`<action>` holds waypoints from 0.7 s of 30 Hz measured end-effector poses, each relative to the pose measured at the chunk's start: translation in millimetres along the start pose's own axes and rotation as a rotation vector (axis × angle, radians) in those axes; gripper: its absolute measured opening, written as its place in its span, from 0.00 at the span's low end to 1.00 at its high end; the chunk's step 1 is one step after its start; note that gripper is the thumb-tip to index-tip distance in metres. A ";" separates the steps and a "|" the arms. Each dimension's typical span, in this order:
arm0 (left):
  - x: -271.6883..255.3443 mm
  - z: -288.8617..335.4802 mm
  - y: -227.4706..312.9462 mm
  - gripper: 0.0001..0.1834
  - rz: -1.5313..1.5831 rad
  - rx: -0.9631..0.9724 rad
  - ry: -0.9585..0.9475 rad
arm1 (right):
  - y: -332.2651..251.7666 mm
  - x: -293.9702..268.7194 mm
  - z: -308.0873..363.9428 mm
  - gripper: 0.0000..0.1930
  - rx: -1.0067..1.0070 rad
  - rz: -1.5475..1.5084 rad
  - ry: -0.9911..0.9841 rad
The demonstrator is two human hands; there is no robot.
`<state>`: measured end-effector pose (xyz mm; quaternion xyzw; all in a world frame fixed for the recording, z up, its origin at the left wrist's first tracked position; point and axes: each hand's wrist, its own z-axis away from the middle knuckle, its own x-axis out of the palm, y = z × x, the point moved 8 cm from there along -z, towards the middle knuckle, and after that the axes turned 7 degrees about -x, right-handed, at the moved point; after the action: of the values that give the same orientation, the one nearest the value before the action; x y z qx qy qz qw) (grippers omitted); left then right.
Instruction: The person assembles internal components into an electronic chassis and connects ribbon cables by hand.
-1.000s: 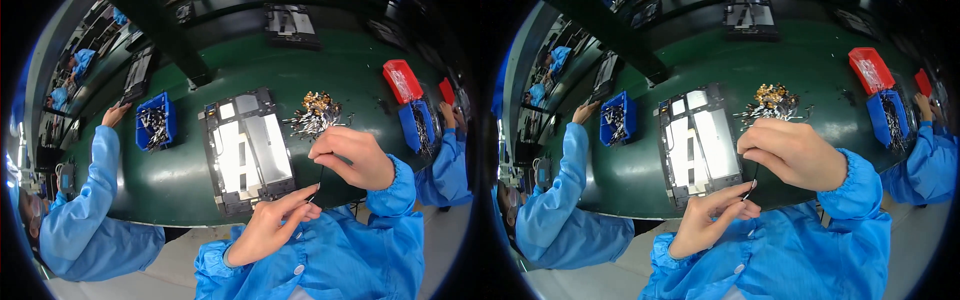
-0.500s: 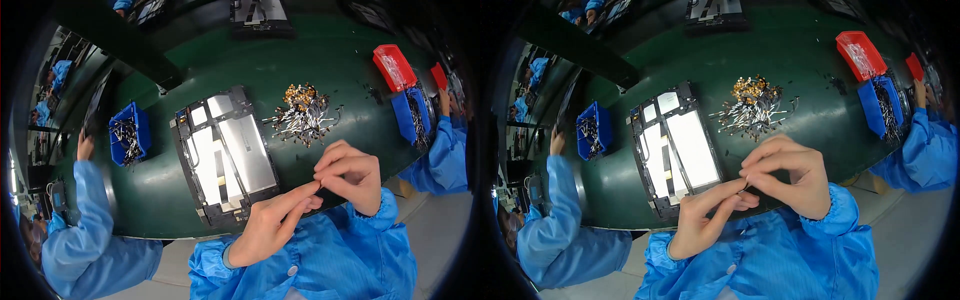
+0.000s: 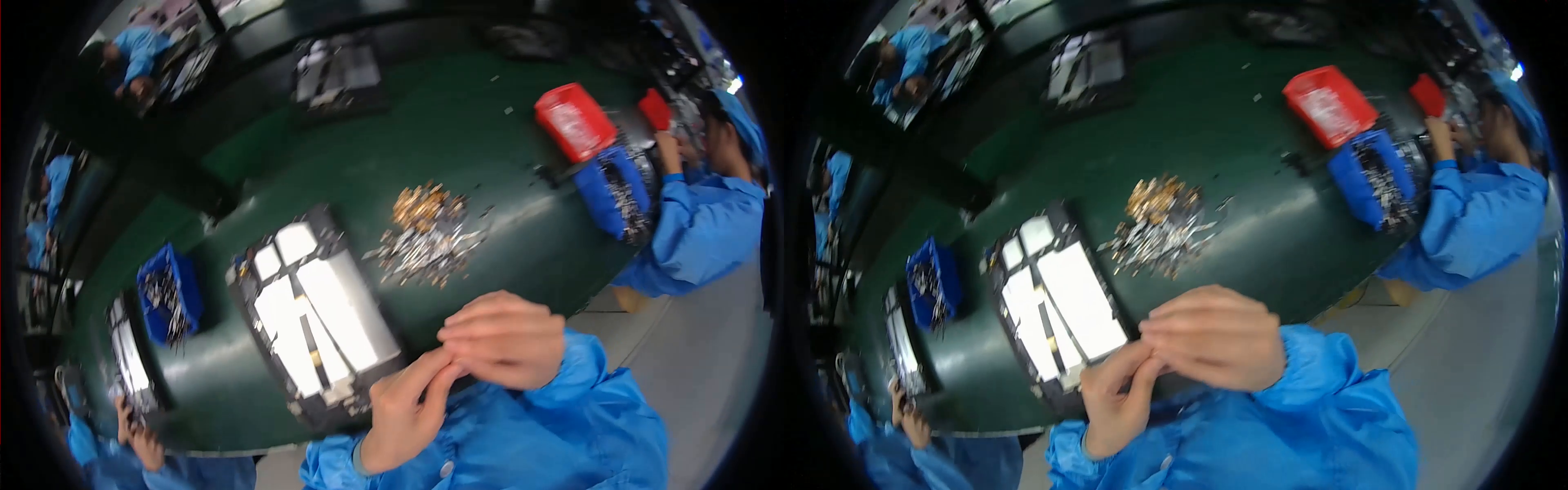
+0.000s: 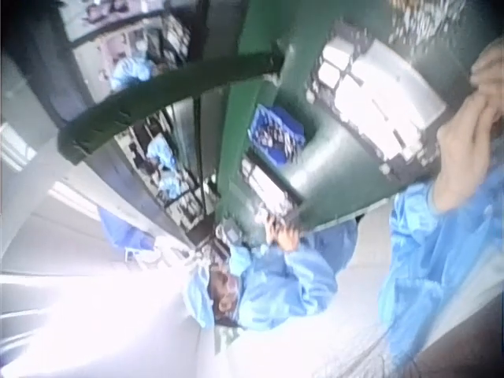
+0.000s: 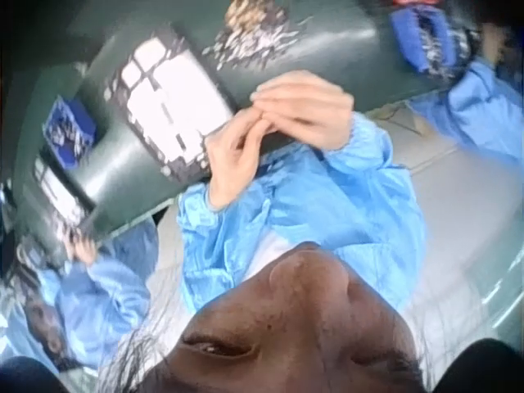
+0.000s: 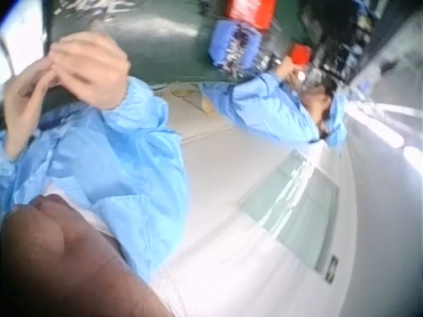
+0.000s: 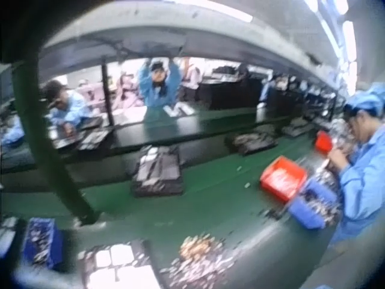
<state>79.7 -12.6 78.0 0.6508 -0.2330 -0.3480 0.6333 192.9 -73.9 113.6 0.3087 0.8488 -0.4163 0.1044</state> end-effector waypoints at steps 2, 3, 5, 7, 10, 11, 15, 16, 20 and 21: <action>2.5 1.5 3.4 0.10 -0.157 0.022 -0.013 | -13.2 -4.4 2.2 0.09 -0.104 0.200 0.026; 7.9 0.3 10.2 0.10 -0.142 0.062 -0.030 | -19.8 -10.7 2.1 0.10 -0.152 0.277 0.049; 11.3 1.1 8.4 0.10 -0.026 -0.013 -0.052 | -1.8 -8.0 -2.1 0.09 0.007 0.399 -0.205; 20.6 -2.7 9.9 0.13 0.250 -0.077 -0.132 | 10.1 -57.3 -10.5 0.06 0.179 0.601 0.018; 11.4 11.6 4.7 0.15 0.221 -0.182 -0.173 | 65.5 -168.6 -33.6 0.06 0.262 0.733 0.532; 8.0 15.9 3.9 0.15 0.220 -0.169 -0.184 | 105.0 -211.3 -31.0 0.05 0.307 0.879 0.479; -24.8 38.0 -29.4 0.17 0.440 -0.228 -0.007 | 260.0 -290.4 -6.7 0.06 0.574 1.216 0.097; -30.8 37.5 -32.1 0.16 0.393 -0.265 -0.017 | 274.8 -282.1 -14.7 0.05 0.587 1.429 -0.124; -46.6 44.9 -36.6 0.17 0.405 -0.258 -0.055 | 210.6 -310.0 -30.7 0.07 0.025 1.610 -0.116; -49.8 43.4 -35.8 0.17 0.403 -0.225 -0.042 | 161.9 -234.9 -59.0 0.14 0.170 1.367 -0.087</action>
<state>10.0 -1.1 52.4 0.5090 -0.3313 -0.2516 0.7536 481.6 -56.1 148.9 0.7646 0.4232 -0.3343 0.3529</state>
